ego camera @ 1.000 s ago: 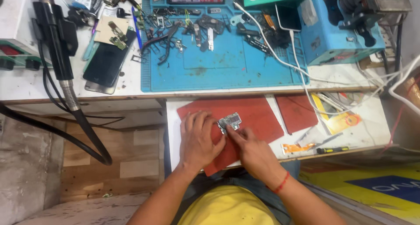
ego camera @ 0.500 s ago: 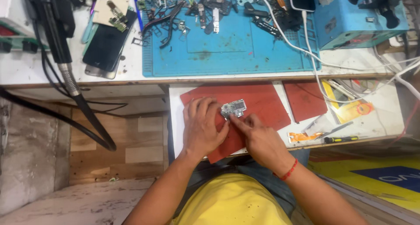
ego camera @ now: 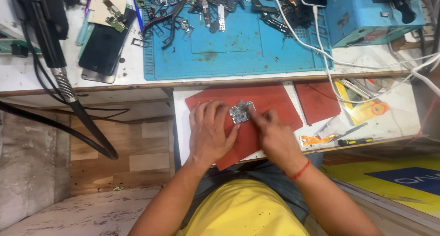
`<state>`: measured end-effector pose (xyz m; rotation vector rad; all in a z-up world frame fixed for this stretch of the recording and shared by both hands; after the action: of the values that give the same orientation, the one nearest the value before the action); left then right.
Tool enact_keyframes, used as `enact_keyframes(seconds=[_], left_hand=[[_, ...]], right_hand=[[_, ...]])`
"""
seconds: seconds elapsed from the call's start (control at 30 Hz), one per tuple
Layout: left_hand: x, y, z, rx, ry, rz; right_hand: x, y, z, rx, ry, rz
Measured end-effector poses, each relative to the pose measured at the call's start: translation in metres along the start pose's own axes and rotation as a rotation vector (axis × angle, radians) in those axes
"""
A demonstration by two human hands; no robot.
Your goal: The person scrubs a small electronic component with a brush on a red mat, then uses a purple tool to scrape or clean the component's surface. The workspace contains various electronic parts and tools.
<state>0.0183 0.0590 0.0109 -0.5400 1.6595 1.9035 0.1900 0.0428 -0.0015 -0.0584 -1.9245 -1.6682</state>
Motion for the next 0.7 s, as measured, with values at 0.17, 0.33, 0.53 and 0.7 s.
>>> enact_keyframes(seconds=[0.17, 0.33, 0.53, 0.7], left_hand=[[-0.001, 0.001, 0.003, 0.025, 0.014, -0.002], [-0.001, -0.009, 0.005, 0.052, 0.053, 0.043], [-0.002, -0.013, 0.003, 0.033, 0.051, 0.058], [0.002, -0.012, 0.005, 0.050, 0.081, 0.045]], right_hand=[[0.011, -0.003, -0.004, 0.062, 0.148, 0.029], [0.005, 0.002, -0.004, 0.097, 0.018, -0.028], [0.005, 0.006, -0.002, -0.009, 0.038, -0.017], [-0.006, 0.002, 0.002, -0.037, 0.023, -0.035]])
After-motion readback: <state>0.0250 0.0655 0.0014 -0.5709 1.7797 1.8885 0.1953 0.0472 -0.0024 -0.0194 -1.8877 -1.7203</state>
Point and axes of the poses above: each hand's wrist, its own z-axis towards the middle knuckle, its own y-axis out of the back of the hand, x = y × z, the point moved 7 cm from there along z, towards the middle knuckle, and after that the axes turned 13 degrees about y, right-handed, at the moved point
